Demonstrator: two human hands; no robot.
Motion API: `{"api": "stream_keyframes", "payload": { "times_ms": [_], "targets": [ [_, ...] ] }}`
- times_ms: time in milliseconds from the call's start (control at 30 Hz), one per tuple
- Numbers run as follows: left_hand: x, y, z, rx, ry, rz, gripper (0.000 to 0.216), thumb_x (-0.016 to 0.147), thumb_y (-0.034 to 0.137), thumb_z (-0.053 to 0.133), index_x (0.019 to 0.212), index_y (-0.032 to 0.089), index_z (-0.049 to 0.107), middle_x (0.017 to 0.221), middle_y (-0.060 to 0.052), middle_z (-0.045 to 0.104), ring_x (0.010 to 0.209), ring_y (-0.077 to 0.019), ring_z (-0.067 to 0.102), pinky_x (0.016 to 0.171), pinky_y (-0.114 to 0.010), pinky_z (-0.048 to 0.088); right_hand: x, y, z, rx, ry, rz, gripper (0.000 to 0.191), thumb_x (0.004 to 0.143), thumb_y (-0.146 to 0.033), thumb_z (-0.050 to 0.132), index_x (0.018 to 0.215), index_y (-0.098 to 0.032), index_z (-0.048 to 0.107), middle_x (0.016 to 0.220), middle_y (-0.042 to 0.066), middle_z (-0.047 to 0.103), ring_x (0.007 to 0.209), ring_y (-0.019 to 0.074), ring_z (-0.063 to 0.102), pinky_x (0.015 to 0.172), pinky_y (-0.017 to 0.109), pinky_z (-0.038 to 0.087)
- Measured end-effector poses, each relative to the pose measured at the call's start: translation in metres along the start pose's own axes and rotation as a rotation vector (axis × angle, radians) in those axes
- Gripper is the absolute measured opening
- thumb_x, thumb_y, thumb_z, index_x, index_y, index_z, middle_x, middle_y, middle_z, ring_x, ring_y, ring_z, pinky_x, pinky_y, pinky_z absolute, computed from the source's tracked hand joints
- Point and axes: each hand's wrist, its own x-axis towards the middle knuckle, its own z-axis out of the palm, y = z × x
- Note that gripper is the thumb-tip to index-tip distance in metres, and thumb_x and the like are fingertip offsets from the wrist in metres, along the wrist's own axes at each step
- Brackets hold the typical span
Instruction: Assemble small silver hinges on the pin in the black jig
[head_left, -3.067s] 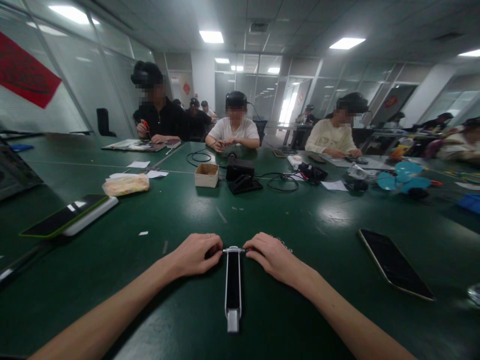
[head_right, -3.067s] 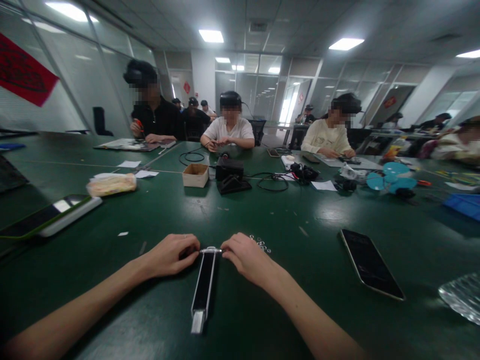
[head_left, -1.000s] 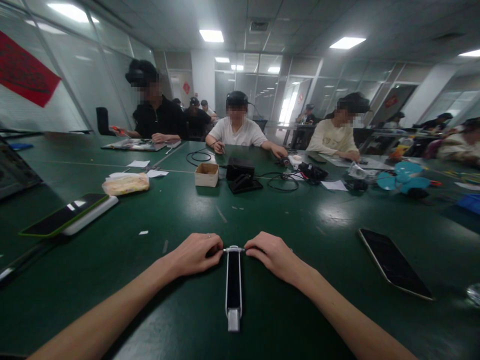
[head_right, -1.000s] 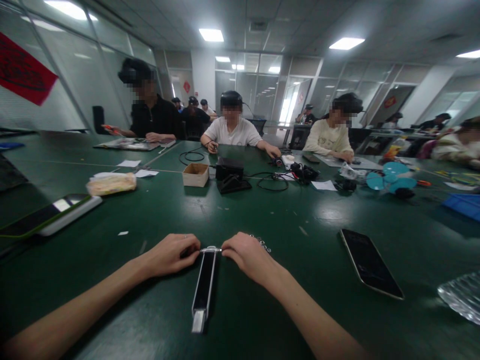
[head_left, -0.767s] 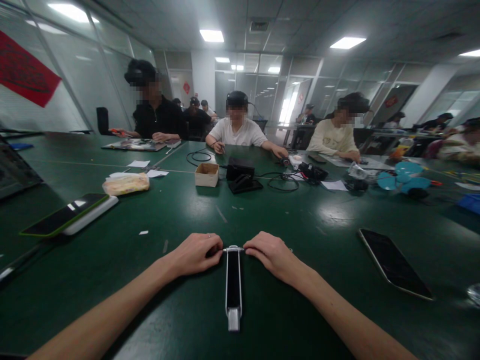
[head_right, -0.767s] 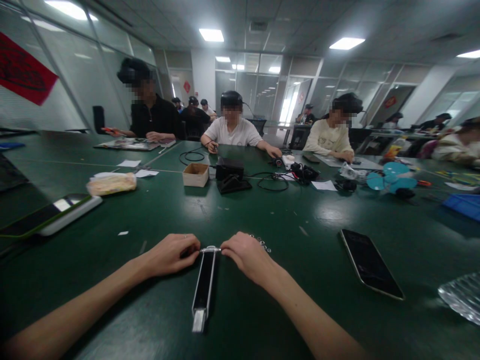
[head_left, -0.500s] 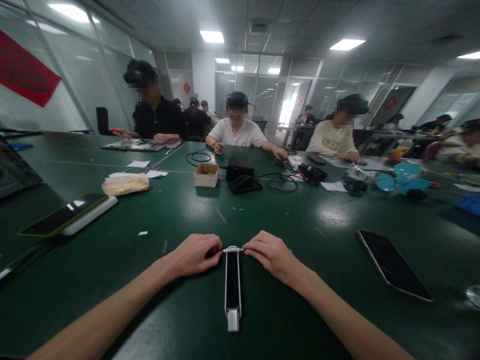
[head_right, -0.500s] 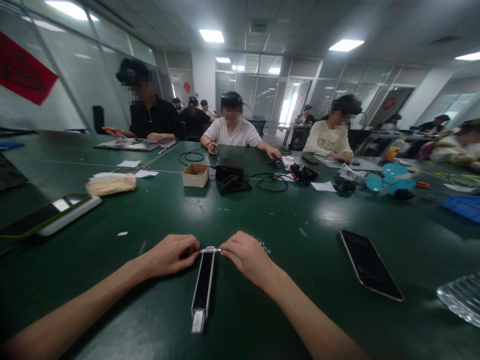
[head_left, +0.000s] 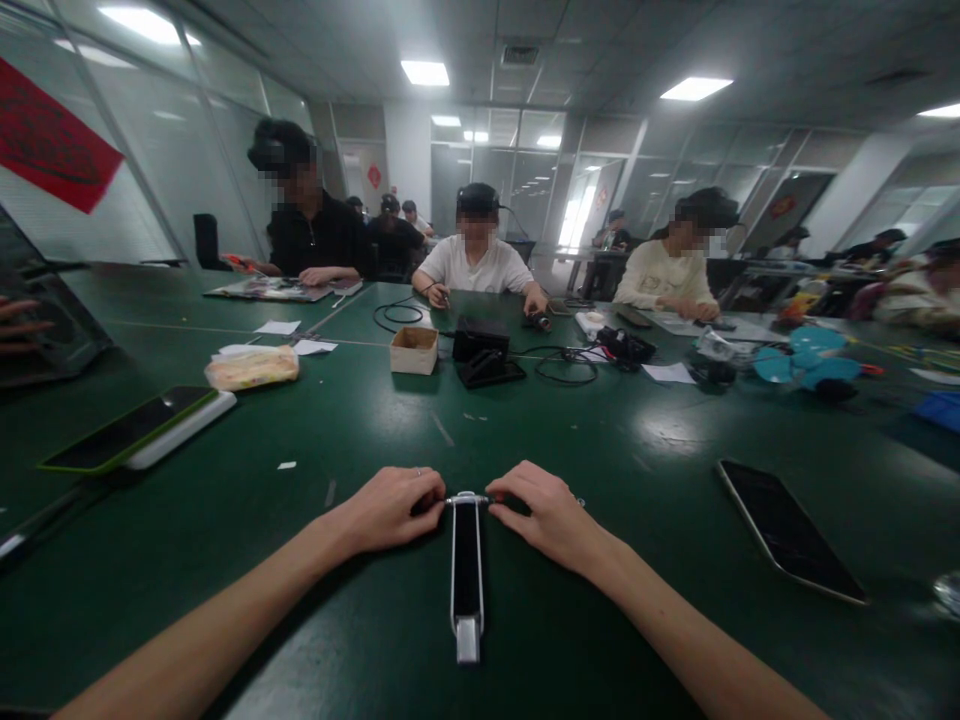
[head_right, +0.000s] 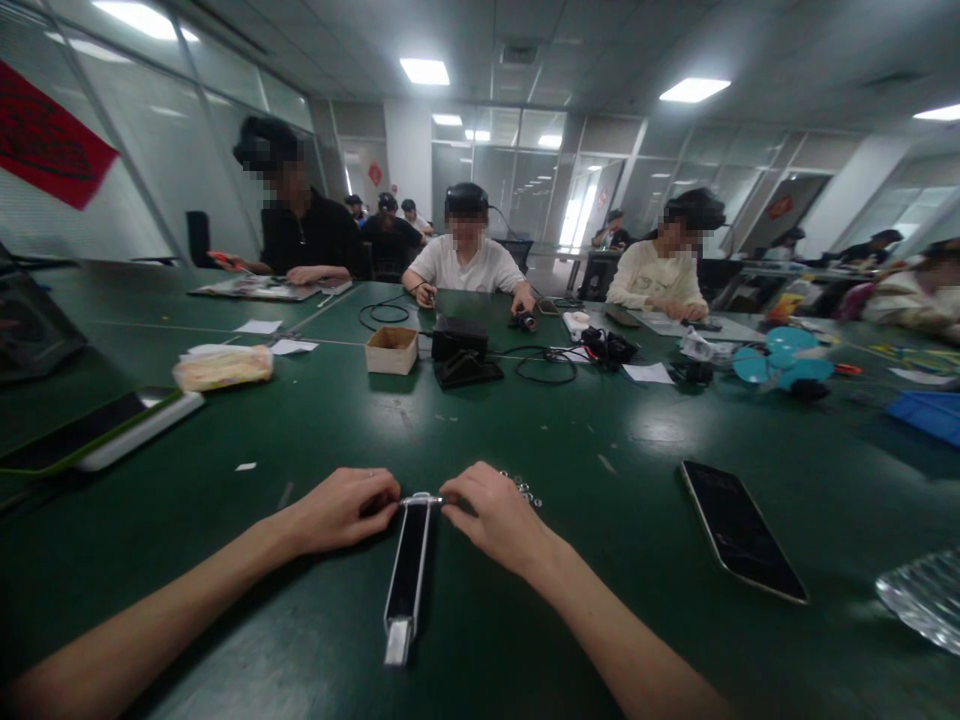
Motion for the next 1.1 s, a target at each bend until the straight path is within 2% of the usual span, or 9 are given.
{"api": "stream_keyframes", "payload": {
  "times_ms": [267, 467, 1100],
  "targets": [
    [0.0, 0.0008, -0.0015, 0.003, -0.002, -0.007, 0.013, 0.086, 0.022, 0.047, 0.087, 0.016, 0.058, 0.074, 0.0, 0.06, 0.062, -0.0127, 0.055, 0.057, -0.022, 0.038, 0.0012, -0.0036, -0.0023, -0.008, -0.036, 0.056, 0.01, 0.083, -0.016, 0.064, 0.093, -0.016, 0.065, 0.088, 0.005, 0.068, 0.082, 0.0175, 0.06, 0.073, 0.032, 0.049],
    [0.0, 0.0009, -0.0018, 0.01, 0.0, 0.002, 0.013, 0.086, 0.023, 0.046, 0.087, 0.017, 0.058, 0.074, -0.001, 0.06, 0.062, -0.013, 0.056, 0.058, -0.023, 0.039, 0.0018, -0.0041, -0.0035, 0.022, -0.043, 0.069, 0.014, 0.083, -0.014, 0.063, 0.097, -0.016, 0.065, 0.09, 0.005, 0.068, 0.082, 0.0168, 0.06, 0.073, 0.03, 0.049],
    [-0.0006, 0.0, -0.0013, 0.003, 0.001, 0.01, 0.014, 0.086, 0.023, 0.046, 0.087, 0.017, 0.058, 0.074, 0.0, 0.06, 0.062, -0.0123, 0.055, 0.058, -0.022, 0.038, 0.0002, -0.0003, -0.0032, 0.053, -0.036, -0.01, 0.017, 0.084, -0.01, 0.061, 0.1, -0.015, 0.063, 0.093, 0.006, 0.068, 0.086, 0.0177, 0.06, 0.077, 0.032, 0.05]
  ]
}}
